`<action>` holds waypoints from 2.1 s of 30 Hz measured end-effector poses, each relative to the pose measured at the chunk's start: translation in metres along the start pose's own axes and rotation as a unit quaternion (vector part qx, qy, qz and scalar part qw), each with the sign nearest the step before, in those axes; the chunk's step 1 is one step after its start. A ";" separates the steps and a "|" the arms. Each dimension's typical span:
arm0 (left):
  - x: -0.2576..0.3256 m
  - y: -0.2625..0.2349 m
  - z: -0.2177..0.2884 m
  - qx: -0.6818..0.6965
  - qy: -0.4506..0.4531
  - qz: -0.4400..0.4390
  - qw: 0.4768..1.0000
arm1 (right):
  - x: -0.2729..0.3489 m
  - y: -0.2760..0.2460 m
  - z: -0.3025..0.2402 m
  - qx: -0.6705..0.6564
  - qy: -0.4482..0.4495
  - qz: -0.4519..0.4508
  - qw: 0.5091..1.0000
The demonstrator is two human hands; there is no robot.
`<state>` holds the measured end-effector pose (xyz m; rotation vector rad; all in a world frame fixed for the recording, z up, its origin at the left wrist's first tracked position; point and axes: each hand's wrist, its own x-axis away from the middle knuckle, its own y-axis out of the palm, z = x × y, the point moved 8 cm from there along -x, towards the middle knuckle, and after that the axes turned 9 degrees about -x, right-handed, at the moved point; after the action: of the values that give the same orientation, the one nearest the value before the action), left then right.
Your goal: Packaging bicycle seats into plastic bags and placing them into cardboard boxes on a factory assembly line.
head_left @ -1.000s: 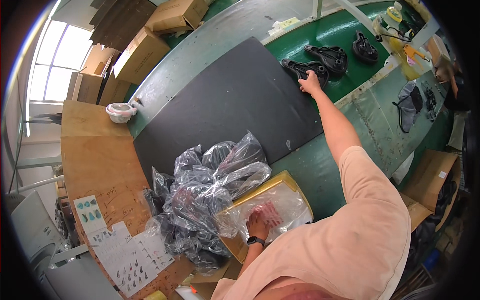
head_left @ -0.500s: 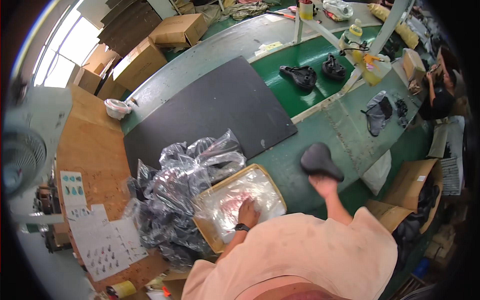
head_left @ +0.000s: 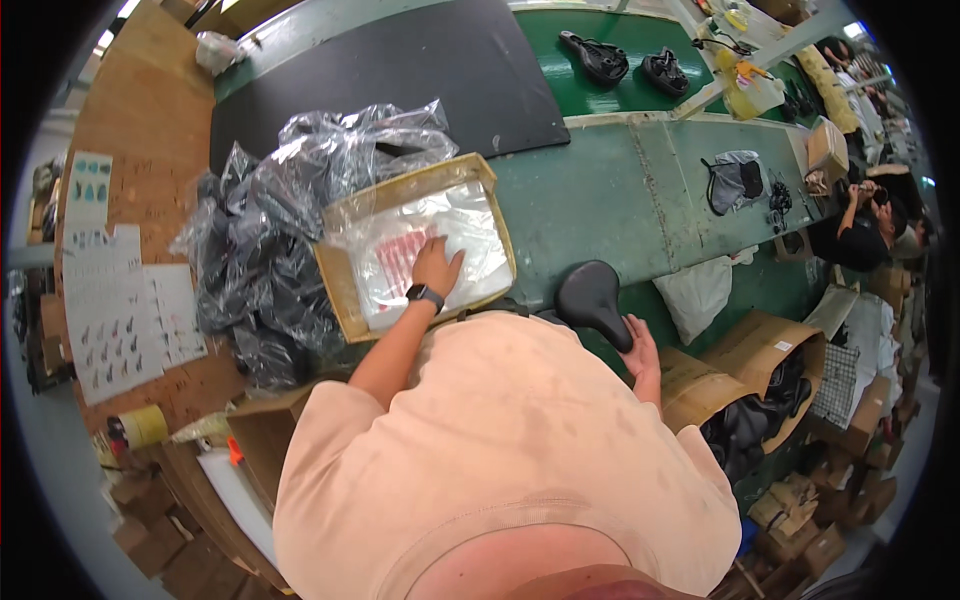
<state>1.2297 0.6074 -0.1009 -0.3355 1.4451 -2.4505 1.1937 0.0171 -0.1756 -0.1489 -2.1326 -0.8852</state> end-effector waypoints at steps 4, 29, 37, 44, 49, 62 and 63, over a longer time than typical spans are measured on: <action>0.004 0.016 0.035 -0.057 -0.021 -0.037 0.997 | -0.013 0.048 0.010 0.582 0.076 -0.007 0.810; 0.099 -0.135 0.030 0.396 -0.091 0.098 0.909 | 0.081 0.347 0.063 0.389 -0.095 -0.327 0.856; 0.144 -0.241 0.077 0.265 0.051 0.231 0.935 | 0.117 0.403 0.125 0.668 -0.330 -0.313 0.590; 0.219 -0.279 0.113 0.382 0.142 0.244 0.880 | 0.107 0.375 0.168 0.220 0.266 -0.243 0.906; 0.224 -0.165 0.050 0.724 -0.146 -0.032 0.674 | 0.086 0.387 0.155 0.351 0.081 -0.292 0.886; 0.125 -0.297 -0.037 0.822 -0.124 0.191 0.522 | 0.161 0.435 0.077 0.569 -0.312 -0.405 0.644; 0.111 -0.332 -0.060 0.867 -0.057 0.203 0.451 | 0.138 0.412 0.071 0.586 -0.252 -0.348 0.687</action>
<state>1.0669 0.7712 0.1694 0.3099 -1.2703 -2.0103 1.2127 0.3458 0.1176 1.2765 -2.8934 0.4097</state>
